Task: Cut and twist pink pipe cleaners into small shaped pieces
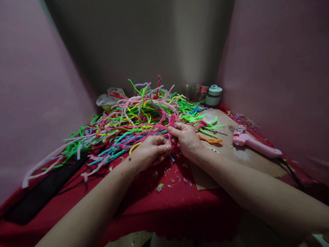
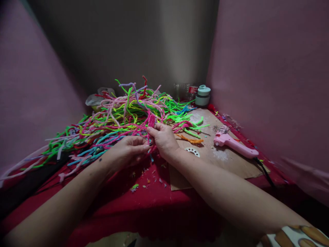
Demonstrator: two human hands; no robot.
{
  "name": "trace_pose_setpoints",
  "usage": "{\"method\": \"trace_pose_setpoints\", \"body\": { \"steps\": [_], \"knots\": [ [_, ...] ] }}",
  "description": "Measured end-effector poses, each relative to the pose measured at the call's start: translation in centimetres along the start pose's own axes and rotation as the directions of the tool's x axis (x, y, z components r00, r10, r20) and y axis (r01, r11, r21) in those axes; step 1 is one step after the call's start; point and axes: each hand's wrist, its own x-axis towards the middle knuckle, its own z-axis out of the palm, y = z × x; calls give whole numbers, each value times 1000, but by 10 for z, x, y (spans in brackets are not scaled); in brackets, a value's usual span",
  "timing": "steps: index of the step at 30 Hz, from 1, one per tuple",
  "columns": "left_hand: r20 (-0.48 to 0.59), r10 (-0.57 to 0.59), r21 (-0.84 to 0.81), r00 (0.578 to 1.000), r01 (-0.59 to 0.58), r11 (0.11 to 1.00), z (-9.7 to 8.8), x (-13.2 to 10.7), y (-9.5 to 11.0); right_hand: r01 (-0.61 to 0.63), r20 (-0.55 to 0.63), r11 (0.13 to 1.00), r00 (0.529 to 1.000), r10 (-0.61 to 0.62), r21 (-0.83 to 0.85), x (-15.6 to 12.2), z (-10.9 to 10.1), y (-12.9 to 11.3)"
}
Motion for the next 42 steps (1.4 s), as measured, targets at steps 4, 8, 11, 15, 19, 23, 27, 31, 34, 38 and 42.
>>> {"method": "trace_pose_setpoints", "body": {
  "steps": [4, 8, 11, 15, 19, 23, 27, 31, 34, 38, 42],
  "knots": [
    [-192, 172, 36, 966, -168, 985, -17, 1, 5, -46, 114, 998, 992, 50, -38, -4, 0, -6],
    [-255, 258, -14, 932, -270, 963, -22, 1, 5, -53, 234, 991, 969, 81, -123, -9, 0, -6],
    [-289, 215, -55, 933, -241, 969, -18, 0, 4, -66, 246, 986, 964, 104, -156, -10, 0, -7],
    [-304, 138, -156, 943, -192, 969, -16, -1, 5, -97, 241, 988, 963, 123, -117, -11, 3, -10],
    [-277, 121, -126, 953, -160, 979, -18, -1, 5, -91, 211, 987, 970, 118, -135, -12, 5, -11],
    [-309, 119, -59, 943, -144, 988, -18, -1, 5, -44, 204, 983, 976, 81, -177, -14, 5, -13],
    [-354, 122, 0, 927, -130, 991, -14, -2, 9, 8, 207, 964, 977, 49, -266, -15, 6, -14],
    [-364, 167, 161, 916, -115, 980, -8, -2, 12, 61, 166, 906, 986, 10, -419, -15, 6, -11],
    [-383, 221, 275, 897, -118, 954, -3, -1, 12, 155, 152, 831, 985, -86, -534, -14, 6, -8],
    [-395, 218, 240, 893, -129, 962, 3, 1, 10, 219, 152, 759, 976, -158, -613, -14, 6, -7],
    [-366, 167, 44, 916, -163, 986, 4, 4, 7, 235, 151, 747, 972, -180, -623, -14, 7, -7]
  ]
}}
